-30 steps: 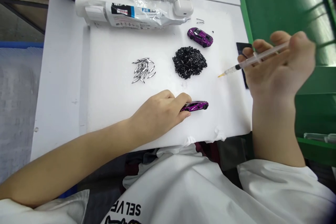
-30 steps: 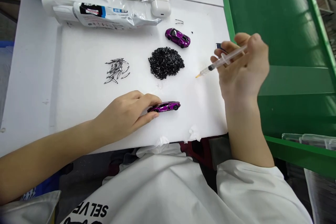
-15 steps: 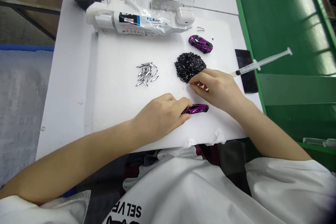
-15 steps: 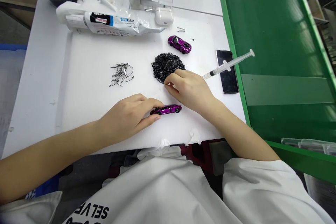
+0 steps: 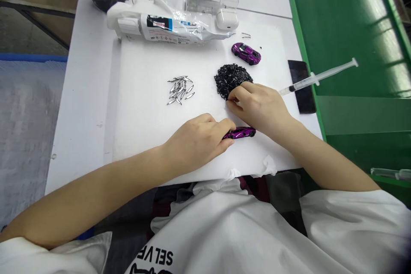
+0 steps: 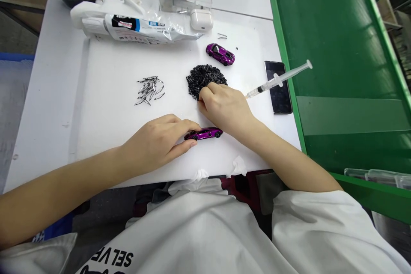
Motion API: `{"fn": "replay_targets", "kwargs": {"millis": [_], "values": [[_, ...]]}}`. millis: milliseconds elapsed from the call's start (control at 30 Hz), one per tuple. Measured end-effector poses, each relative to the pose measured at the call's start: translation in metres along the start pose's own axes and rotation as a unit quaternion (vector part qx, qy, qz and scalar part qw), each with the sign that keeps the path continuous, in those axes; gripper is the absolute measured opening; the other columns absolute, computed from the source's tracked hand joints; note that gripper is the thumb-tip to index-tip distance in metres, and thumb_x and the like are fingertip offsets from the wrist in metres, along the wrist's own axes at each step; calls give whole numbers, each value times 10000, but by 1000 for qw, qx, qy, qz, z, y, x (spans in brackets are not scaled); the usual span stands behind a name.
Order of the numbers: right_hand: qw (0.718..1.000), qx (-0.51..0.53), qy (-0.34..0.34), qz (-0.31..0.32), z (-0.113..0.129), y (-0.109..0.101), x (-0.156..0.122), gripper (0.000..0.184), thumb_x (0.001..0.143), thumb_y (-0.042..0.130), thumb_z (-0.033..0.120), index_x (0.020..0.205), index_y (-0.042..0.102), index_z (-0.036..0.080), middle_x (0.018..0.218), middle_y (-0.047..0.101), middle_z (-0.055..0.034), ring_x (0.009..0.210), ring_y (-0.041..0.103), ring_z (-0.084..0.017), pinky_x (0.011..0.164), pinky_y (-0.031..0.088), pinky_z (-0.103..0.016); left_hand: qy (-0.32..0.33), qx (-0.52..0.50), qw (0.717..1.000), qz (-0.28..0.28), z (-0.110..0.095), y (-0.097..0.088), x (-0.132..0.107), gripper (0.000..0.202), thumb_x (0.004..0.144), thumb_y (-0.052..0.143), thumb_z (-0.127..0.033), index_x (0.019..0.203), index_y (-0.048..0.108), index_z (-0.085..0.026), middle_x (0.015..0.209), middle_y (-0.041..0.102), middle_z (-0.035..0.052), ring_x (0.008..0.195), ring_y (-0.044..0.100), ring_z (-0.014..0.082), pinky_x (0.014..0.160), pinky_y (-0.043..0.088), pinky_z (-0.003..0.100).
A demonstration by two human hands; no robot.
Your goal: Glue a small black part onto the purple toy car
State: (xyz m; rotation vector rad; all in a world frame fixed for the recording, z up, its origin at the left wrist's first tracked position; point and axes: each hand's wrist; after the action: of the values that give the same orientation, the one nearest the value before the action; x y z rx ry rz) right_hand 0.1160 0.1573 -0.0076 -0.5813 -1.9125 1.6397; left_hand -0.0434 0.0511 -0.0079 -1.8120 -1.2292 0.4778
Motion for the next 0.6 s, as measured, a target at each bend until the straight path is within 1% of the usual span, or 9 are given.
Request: {"fn": "replay_targets", "kwargs": {"millis": [33, 100, 200, 267, 367, 400, 500, 600], "values": [[1000, 10, 7, 1, -1, -2, -1, 187, 829, 481, 189, 756, 644, 133, 712, 604, -56, 609, 528, -153, 502, 312, -265, 0, -1, 1000, 0, 0, 0, 0, 214, 895, 486, -252, 1041, 586, -131, 797, 640, 31, 775, 572, 179, 684, 467, 285], [998, 64, 29, 4, -6, -7, -5, 128, 803, 524, 179, 764, 639, 136, 719, 611, -38, 604, 531, -134, 520, 344, -248, 0, -3, 1000, 2, 0, 0, 0, 222, 898, 479, -250, 1056, 581, -131, 812, 643, 37, 780, 573, 180, 690, 471, 289], [986, 150, 66, 30, -17, -13, -18, 49, 759, 577, 155, 736, 620, 155, 653, 596, 6, 549, 515, -100, 525, 369, -221, -3, -4, 1000, 4, 0, 0, 0, 224, 897, 482, -248, 1060, 579, -130, 809, 641, 39, 784, 574, 182, 691, 472, 291], [986, 151, 74, 24, -23, -13, -27, 67, 770, 579, 171, 720, 624, 167, 636, 592, 10, 541, 516, -103, 520, 370, -223, -5, -6, 1000, 6, 0, 0, 0, 218, 894, 488, -244, 1054, 580, -129, 815, 643, 37, 786, 575, 183, 688, 471, 290], [990, 130, 60, -21, -28, -8, -35, 125, 821, 545, 212, 765, 650, 175, 710, 625, -13, 586, 543, -120, 538, 388, -237, -11, -13, 1000, 10, 0, -1, 1, 219, 893, 486, -248, 1054, 576, -130, 827, 649, 39, 790, 580, 185, 695, 469, 294], [989, 135, 53, -27, -30, -7, -37, 136, 833, 532, 214, 784, 653, 175, 729, 633, -15, 594, 548, -119, 546, 398, -237, -14, -14, 1000, 11, 1, -1, 1, 224, 894, 483, -253, 1058, 574, -130, 823, 649, 41, 791, 582, 186, 698, 469, 296], [985, 170, 22, -9, -34, -6, -37, 131, 841, 520, 207, 830, 647, 176, 750, 635, -10, 600, 554, -109, 567, 426, -231, -16, -18, 1000, 12, 1, -2, 1, 235, 893, 470, -250, 1070, 569, -130, 813, 648, 47, 796, 586, 188, 704, 467, 300], [986, 166, -18, 12, -39, -7, -34, 151, 854, 504, 226, 852, 648, 180, 791, 630, -20, 613, 555, -111, 574, 431, -236, -12, -18, 1000, 8, 1, -1, 1, 236, 890, 458, -239, 1069, 567, -132, 809, 647, 46, 792, 583, 186, 703, 465, 298]]}}
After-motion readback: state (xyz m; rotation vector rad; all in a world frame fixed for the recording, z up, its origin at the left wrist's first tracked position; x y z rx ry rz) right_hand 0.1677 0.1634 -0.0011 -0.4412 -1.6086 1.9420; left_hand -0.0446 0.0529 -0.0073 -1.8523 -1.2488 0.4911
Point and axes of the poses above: each hand's wrist, its own x-axis towards the middle knuckle, its own y-axis out of the palm, z = x × y
